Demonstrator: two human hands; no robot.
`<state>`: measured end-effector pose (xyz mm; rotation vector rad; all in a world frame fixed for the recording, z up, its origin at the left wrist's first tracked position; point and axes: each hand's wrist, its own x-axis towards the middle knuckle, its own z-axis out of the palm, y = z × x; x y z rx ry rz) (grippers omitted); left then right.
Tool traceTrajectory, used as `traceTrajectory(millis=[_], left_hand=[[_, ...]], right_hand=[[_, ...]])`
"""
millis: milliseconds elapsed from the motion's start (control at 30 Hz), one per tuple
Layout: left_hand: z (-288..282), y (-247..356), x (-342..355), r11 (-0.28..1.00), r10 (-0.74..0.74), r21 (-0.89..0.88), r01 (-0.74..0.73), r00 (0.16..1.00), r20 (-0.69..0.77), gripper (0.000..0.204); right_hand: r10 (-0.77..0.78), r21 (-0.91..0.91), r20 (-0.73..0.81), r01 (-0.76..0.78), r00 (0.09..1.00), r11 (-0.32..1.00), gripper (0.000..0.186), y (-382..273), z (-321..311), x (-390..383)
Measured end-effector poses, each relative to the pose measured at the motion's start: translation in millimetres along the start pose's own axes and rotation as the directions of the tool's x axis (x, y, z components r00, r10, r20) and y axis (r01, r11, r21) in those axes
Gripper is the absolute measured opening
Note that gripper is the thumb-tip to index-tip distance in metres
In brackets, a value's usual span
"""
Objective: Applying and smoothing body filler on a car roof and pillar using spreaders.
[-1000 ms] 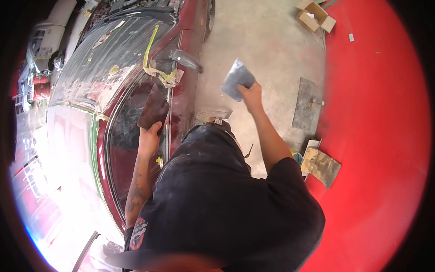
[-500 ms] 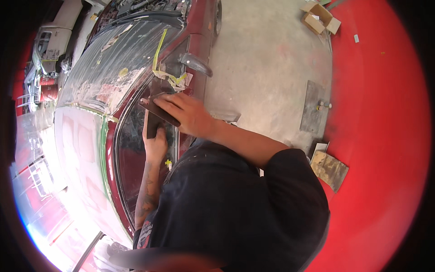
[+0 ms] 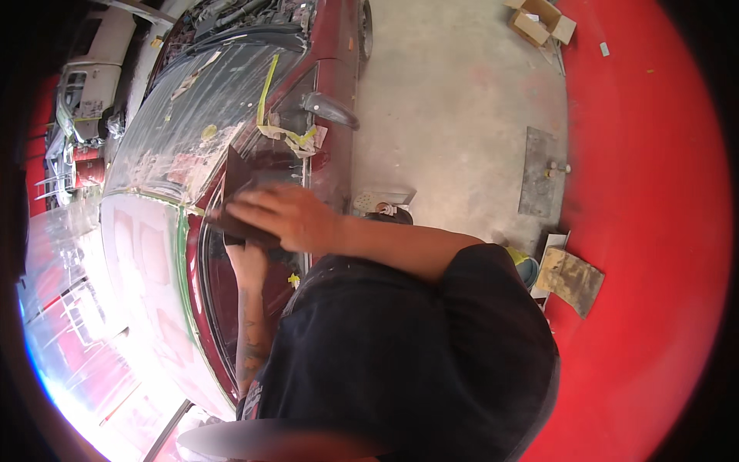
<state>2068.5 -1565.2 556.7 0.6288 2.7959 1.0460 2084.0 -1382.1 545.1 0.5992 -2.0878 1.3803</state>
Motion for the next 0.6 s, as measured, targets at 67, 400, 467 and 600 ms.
traceTrajectory(millis=[67,400,467,600], left_hand=[[4.3,20.1,-3.7,0.84,-0.25,-0.501,0.209,0.968,-0.016,0.049],[-51.7,14.6,0.1,0.389,-0.436,-0.897,0.207,0.9,0.019,0.032],[-53.7,2.8,0.8,0.304,-0.535,-0.93,0.206,0.844,0.012,0.028],[-35.9,-14.7,4.6,0.55,-0.56,-0.777,0.306,0.825,-0.072,0.022]], right_hand=[[0.156,0.006,-0.047,-0.156,0.987,0.988,0.055,25.4,-3.0,3.6],[0.819,0.907,0.182,-0.415,0.545,0.074,0.042,94.5,-43.2,-4.7],[0.804,0.898,0.211,-0.436,0.555,0.065,0.046,87.6,-29.9,-6.5],[0.619,0.846,0.225,-0.466,0.752,0.258,0.063,63.3,-7.6,-12.8]])
